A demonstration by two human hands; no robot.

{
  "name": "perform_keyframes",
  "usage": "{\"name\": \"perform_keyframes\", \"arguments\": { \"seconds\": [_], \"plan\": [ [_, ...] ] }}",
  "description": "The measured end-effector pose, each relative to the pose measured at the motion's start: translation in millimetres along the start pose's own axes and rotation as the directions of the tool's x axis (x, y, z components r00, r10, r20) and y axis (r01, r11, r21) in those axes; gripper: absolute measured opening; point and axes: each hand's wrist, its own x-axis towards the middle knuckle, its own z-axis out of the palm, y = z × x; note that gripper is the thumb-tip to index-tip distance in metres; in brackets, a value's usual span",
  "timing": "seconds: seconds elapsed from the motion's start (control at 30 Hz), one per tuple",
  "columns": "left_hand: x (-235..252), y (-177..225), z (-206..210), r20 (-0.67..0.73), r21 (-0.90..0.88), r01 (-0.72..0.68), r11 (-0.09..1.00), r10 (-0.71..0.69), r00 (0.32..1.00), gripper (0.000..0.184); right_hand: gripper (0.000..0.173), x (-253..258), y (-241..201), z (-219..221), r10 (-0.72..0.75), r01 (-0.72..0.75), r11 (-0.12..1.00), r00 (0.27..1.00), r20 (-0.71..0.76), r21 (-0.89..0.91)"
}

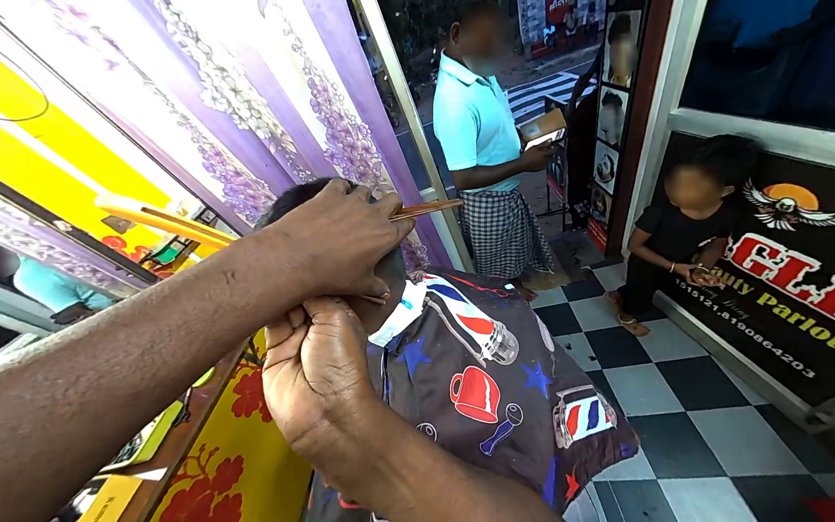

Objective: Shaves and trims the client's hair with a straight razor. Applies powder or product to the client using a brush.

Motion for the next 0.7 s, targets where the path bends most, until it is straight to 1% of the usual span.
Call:
{"name": "perform_keyframes", "arguments": {
  "seconds": [0.4,0.47,0.53,0.6,0.63,0.67,0.7],
  "plan": [
    [-7,-13,14,-0.074,-0.052,-0.032,0.998,0.028,0.997,0.087,0.006,12,16,0,-0.047,0.047,0.996,0.999,0.000,-0.080],
    [-10,-15,17,-0.070,-0.076,-0.027,0.997,0.021,0.997,0.088,0.006,14,21,-2,-0.086,0.087,0.986,0.996,0.013,-0.141],
    [-13,-19,18,-0.087,-0.137,-0.035,0.990,0.024,0.996,0.084,0.010,12,29,-10,-0.129,0.140,0.958,0.990,0.060,-0.249],
    [-18,-28,21,-0.185,-0.238,-0.074,0.968,0.029,0.982,0.073,0.020,6,36,-25,-0.145,0.201,0.891,0.976,0.165,-0.406],
    [-21,-34,21,-0.252,-0.287,-0.096,0.953,0.022,0.967,0.067,0.022,1,39,-37,-0.133,0.247,0.828,0.958,0.253,-0.504],
    [-26,-40,20,-0.328,-0.329,-0.114,0.937,-0.001,0.945,0.062,0.024,-4,39,-52,-0.099,0.314,0.735,0.927,0.363,-0.601],
    [-33,-46,19,-0.412,-0.346,-0.126,0.930,-0.030,0.911,0.058,0.026,-11,35,-68,-0.028,0.398,0.598,0.878,0.479,-0.695]
  ]
}}
